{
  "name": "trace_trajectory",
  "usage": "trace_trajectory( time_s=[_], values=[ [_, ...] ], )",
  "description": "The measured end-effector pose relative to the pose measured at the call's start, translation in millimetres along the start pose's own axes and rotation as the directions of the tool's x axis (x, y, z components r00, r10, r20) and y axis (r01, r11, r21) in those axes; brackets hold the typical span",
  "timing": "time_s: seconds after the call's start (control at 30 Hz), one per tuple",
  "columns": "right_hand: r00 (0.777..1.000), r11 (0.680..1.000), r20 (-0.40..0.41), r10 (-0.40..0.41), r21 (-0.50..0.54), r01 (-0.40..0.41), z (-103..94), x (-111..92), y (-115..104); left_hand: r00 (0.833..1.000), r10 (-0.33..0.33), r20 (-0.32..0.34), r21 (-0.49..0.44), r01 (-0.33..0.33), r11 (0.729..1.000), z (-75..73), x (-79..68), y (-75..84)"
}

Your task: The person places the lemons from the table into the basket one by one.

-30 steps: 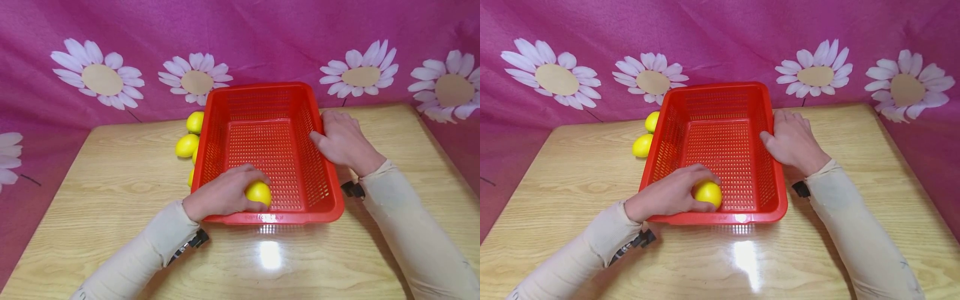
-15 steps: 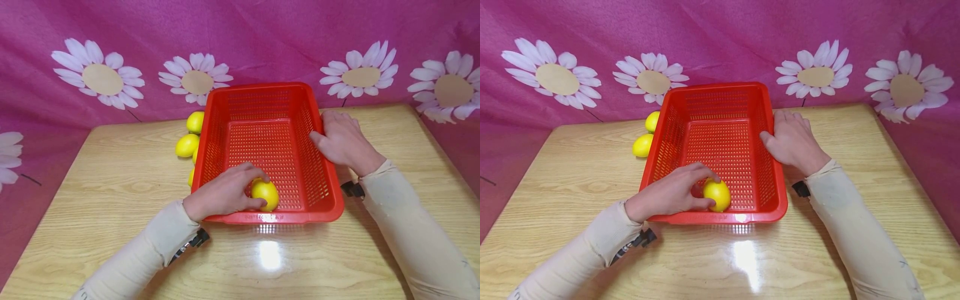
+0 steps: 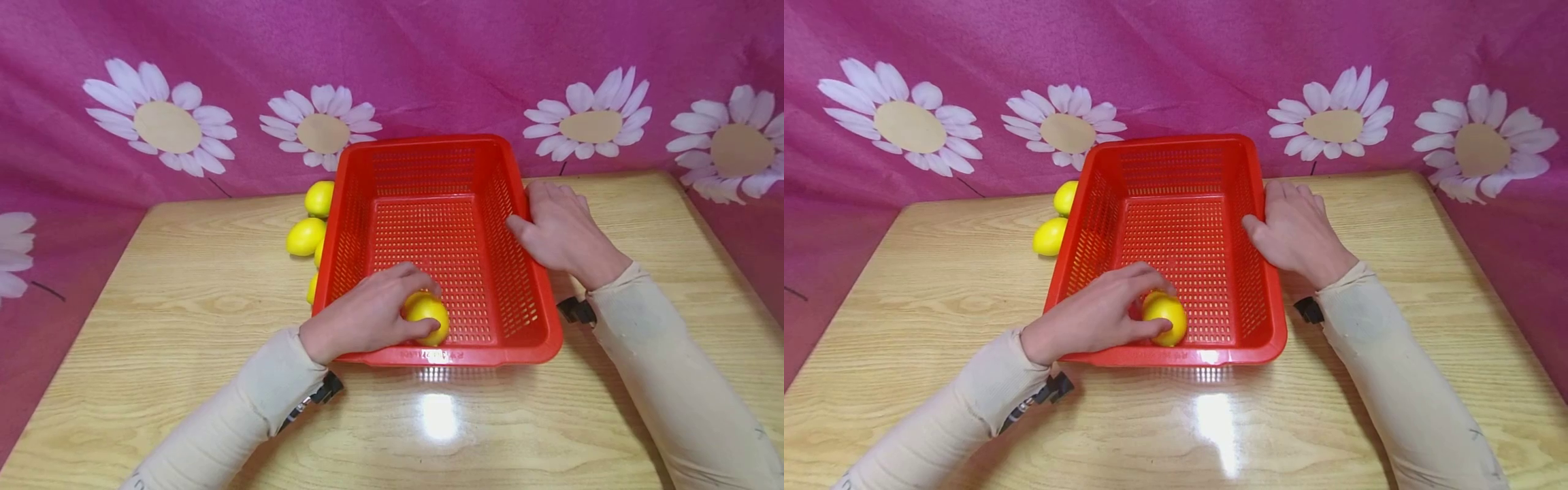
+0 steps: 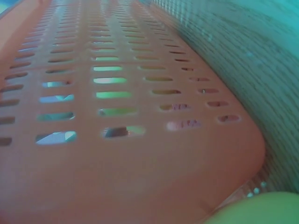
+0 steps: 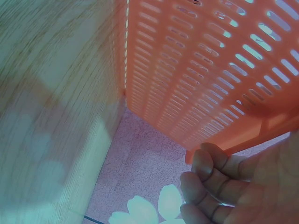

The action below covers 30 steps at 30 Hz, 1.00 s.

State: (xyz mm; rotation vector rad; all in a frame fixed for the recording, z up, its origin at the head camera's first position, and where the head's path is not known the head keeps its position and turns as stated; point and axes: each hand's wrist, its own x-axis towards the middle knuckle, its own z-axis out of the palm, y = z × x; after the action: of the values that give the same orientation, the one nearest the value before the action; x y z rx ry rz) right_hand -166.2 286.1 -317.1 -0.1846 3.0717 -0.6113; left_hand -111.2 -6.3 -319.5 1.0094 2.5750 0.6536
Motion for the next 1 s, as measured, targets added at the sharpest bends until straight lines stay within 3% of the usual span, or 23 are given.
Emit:
trace_trajectory(
  time_s=[1.0],
  values=[
    [1.000, 1.000, 0.010, 0.000, 0.018, 0.000, 1.3, -0.2, 0.6, 0.997, 0.029, -0.078, 0.048, -0.025, 0.999, -0.5, -1.3, 0.9]
  ],
)
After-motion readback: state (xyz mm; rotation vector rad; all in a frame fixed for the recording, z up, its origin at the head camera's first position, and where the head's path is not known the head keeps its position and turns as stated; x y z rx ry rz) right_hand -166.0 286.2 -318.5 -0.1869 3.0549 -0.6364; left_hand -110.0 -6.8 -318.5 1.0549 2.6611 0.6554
